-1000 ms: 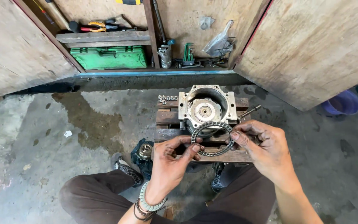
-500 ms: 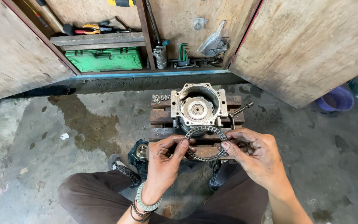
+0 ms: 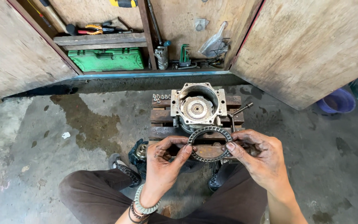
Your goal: Disassembling an automotive AC compressor to inspect internal components
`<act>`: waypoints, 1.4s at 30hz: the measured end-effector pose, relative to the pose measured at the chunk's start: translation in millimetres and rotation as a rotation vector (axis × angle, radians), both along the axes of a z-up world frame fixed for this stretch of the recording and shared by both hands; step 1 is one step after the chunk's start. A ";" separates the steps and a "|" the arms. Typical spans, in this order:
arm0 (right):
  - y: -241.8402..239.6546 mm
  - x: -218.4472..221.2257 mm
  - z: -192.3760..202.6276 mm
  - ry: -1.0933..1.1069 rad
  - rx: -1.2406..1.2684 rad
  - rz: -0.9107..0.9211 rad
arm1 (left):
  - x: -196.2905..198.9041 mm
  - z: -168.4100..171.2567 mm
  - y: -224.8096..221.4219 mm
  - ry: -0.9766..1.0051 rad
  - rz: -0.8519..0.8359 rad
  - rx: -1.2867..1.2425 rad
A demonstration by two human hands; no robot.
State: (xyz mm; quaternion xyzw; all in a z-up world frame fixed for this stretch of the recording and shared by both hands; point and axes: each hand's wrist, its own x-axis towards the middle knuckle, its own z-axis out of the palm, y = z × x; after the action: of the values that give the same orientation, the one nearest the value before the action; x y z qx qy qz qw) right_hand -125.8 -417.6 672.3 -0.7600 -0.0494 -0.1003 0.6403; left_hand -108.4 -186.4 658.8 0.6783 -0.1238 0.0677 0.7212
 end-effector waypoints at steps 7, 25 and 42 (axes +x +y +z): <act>3.0 -5.1 -0.6 -0.001 0.010 0.004 | -2.6 4.2 -3.0 -0.031 0.013 -0.032; 9.9 -12.1 5.8 -0.034 -0.115 -0.010 | -3.1 15.0 1.9 -0.154 0.018 0.061; 11.3 -3.5 -13.4 0.025 -0.068 -0.009 | 8.6 3.6 15.1 0.135 -0.177 0.100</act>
State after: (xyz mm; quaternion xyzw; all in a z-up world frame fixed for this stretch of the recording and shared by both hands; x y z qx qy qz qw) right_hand -129.3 -406.3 659.0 -0.7826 -0.0413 -0.0917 0.6143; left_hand -99.8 -171.3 662.4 0.7029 -0.1374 -0.0486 0.6962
